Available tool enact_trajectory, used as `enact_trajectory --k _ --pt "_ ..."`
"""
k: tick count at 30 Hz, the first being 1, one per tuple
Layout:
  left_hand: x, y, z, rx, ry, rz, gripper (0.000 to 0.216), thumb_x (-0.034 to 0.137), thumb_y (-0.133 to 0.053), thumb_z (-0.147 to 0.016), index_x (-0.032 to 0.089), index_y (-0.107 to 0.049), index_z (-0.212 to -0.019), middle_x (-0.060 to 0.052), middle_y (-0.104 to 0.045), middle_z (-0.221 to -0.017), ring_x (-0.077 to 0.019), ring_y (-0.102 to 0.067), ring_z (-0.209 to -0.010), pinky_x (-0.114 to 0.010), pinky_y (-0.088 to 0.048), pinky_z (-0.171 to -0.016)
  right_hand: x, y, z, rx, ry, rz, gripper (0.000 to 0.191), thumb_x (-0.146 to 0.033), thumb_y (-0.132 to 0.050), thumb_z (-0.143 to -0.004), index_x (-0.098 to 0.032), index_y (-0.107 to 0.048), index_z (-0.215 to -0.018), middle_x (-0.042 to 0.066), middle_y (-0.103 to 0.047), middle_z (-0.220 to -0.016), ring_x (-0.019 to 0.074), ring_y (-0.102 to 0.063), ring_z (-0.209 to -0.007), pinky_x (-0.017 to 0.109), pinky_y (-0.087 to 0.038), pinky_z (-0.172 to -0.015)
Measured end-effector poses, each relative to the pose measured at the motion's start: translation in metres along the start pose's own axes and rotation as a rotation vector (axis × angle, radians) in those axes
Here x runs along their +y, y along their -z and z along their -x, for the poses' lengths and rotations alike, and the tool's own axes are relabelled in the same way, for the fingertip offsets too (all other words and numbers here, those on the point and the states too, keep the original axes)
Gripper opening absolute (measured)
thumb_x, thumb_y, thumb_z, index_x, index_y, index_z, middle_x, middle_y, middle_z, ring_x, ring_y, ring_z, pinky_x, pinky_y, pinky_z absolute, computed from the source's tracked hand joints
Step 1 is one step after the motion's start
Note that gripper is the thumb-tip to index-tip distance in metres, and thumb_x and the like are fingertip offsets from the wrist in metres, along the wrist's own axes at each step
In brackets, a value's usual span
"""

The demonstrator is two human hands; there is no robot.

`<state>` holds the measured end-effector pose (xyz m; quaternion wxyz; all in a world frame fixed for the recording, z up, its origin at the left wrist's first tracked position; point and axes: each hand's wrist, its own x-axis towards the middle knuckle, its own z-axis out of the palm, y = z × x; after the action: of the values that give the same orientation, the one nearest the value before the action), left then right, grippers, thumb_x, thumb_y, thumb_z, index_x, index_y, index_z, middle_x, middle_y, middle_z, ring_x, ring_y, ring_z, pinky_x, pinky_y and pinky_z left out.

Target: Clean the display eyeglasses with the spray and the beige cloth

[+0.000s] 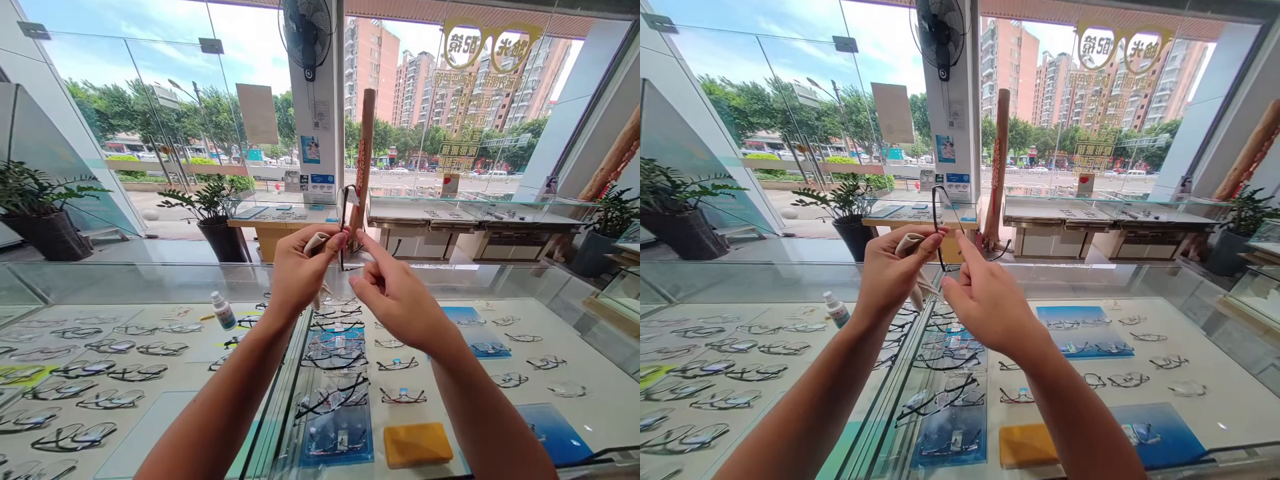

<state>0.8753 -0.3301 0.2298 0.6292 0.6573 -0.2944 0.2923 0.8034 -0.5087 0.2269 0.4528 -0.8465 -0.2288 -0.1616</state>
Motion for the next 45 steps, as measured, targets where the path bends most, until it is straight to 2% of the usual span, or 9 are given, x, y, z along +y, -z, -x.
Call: enact_trajectory --k 7,13,23,26,29,33,36,39,45 --pt "-0.002 0.003 -0.003 -0.039 0.009 -0.005 0.023 0.044 -0.087 -0.092 0.022 -0.085 -0.094 -0.007 -0.086 -0.100 -0.0188 -0.075 -0.087 -0.031 -0.059 -0.081 0.007 0.011 -0.001 0.111 -0.007 -0.012 0.081 -0.038 -0.062 -0.104 -0.017 -0.035 -0.178 -0.007 -0.055 -0.072 0.0161 -0.050 -0.067 0.035 -0.039 -0.066" --pt "0.002 0.006 -0.005 -0.207 0.064 -0.075 0.023 0.044 -0.085 -0.090 0.020 -0.082 -0.088 -0.006 -0.081 -0.083 -0.0157 -0.065 -0.071 -0.028 -0.049 -0.065 0.013 0.023 -0.001 0.216 -0.016 -0.018 0.079 -0.040 -0.062 -0.105 -0.016 -0.039 -0.176 -0.008 -0.053 -0.069 0.0160 -0.050 -0.066 0.035 -0.039 -0.066" --pt "0.001 0.004 -0.005 -0.286 0.105 -0.070 0.023 0.042 -0.082 -0.091 0.019 -0.081 -0.089 -0.007 -0.083 -0.091 -0.0150 -0.065 -0.073 -0.028 -0.048 -0.066 0.021 0.025 -0.005 0.416 0.050 -0.035 0.076 -0.041 -0.062 -0.104 -0.018 -0.042 -0.173 -0.008 -0.050 -0.070 0.0169 -0.048 -0.065 0.037 -0.043 -0.068" --pt "0.000 0.005 -0.004 -0.261 0.131 0.008 0.022 0.042 -0.085 -0.090 0.020 -0.082 -0.090 -0.008 -0.085 -0.099 -0.0169 -0.069 -0.080 -0.029 -0.052 -0.072 0.020 0.024 -0.005 0.382 0.025 0.023 0.067 -0.044 -0.064 -0.103 -0.019 -0.055 -0.164 -0.005 -0.055 -0.073 0.0177 -0.052 -0.068 0.039 -0.046 -0.071" --pt "-0.001 0.003 -0.003 -0.225 0.140 0.022 0.022 0.042 -0.087 -0.088 0.021 -0.084 -0.091 -0.006 -0.083 -0.092 -0.0171 -0.068 -0.079 -0.031 -0.052 -0.073 0.018 0.017 -0.007 0.273 -0.001 0.094 0.053 -0.047 -0.069 -0.100 -0.020 -0.071 -0.145 0.003 -0.070 -0.091 0.0210 -0.062 -0.079 0.041 -0.050 -0.074" --pt "0.000 0.000 0.000 -0.224 0.117 0.047 0.017 0.039 -0.089 -0.086 0.022 -0.085 -0.087 -0.006 -0.080 -0.097 -0.0203 -0.071 -0.093 -0.034 -0.056 -0.086 0.019 0.002 -0.012 0.189 0.070 0.118 0.046 -0.046 -0.070 -0.101 -0.021 -0.072 -0.139 0.014 -0.073 -0.129 0.0301 -0.070 -0.110 0.047 -0.058 -0.089" --pt "0.002 -0.001 0.001 -0.220 0.091 0.071 0.016 0.037 -0.090 -0.086 0.022 -0.085 -0.082 -0.008 -0.078 -0.110 -0.0249 -0.070 -0.114 -0.038 -0.055 -0.102 0.022 -0.008 -0.016 0.195 0.142 0.111 0.034 -0.041 -0.069 -0.102 -0.020 -0.072 -0.129 0.017 -0.072 -0.136 0.0326 -0.069 -0.121 0.051 -0.058 -0.100" --pt "0.002 -0.001 0.002 -0.215 0.134 0.094 0.019 0.040 -0.091 -0.085 0.023 -0.086 -0.083 -0.008 -0.074 -0.109 -0.0241 -0.069 -0.110 -0.037 -0.056 -0.097 0.025 -0.013 -0.019 0.188 0.202 0.063 0.024 -0.035 -0.065 -0.104 -0.021 -0.073 -0.121 0.015 -0.076 -0.133 0.0320 -0.070 -0.123 0.053 -0.058 -0.104" --pt "0.006 0.007 0.000 -0.309 0.313 0.164 0.031 0.050 -0.089 -0.086 0.021 -0.084 -0.090 -0.007 -0.071 -0.105 -0.0157 -0.062 -0.084 -0.028 -0.052 -0.072 0.027 -0.011 -0.020 0.196 0.205 -0.005 0.026 -0.038 -0.063 -0.106 -0.022 -0.076 -0.122 0.012 -0.080 -0.127 0.0300 -0.074 -0.115 0.051 -0.060 -0.099"
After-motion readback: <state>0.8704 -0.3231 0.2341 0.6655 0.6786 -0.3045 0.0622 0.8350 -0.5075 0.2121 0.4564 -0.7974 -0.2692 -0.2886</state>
